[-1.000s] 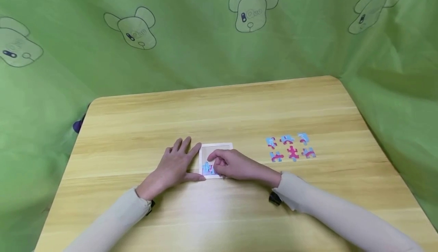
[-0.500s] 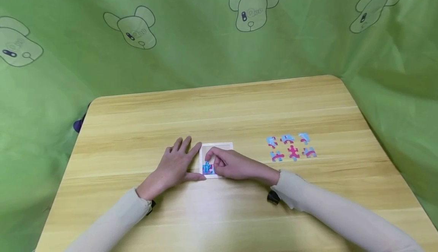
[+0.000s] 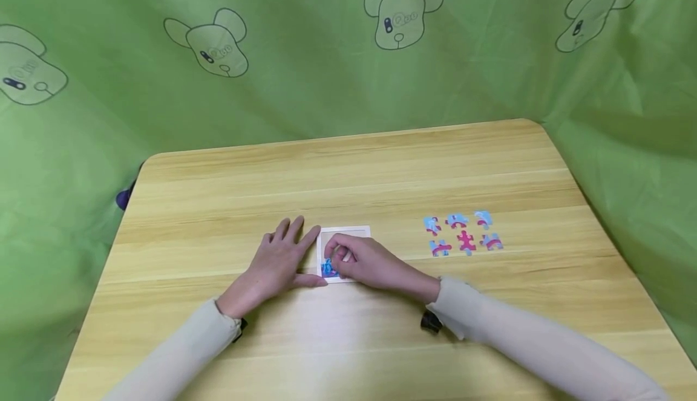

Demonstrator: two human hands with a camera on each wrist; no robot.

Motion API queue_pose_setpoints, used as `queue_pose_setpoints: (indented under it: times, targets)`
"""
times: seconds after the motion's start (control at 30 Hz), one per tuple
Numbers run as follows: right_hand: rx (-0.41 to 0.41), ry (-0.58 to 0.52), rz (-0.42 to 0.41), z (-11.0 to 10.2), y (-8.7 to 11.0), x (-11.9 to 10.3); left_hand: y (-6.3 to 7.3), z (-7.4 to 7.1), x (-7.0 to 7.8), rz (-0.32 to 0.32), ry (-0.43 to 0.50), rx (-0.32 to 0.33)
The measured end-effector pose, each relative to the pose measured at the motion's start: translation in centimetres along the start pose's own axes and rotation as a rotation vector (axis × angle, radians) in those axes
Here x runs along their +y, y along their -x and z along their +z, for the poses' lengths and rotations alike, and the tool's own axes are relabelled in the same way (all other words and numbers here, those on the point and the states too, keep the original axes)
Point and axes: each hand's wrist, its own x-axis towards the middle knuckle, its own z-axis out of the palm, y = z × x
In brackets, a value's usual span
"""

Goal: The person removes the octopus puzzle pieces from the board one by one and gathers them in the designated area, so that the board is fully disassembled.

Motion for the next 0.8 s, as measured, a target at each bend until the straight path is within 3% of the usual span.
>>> queue_pose_setpoints:
  times: [0.47, 0.8]
  targets:
    - [0.059, -0.166, 0.077, 0.2, 0.1, -0.1, -0.1, -0.3, 0.0, 0.003, 0.014, -0.002]
    - [0.091, -0.284, 0.133, -0.8, 2.0, -0.3, -0.1, -0.3, 0.1, 0.001, 0.036, -0.011]
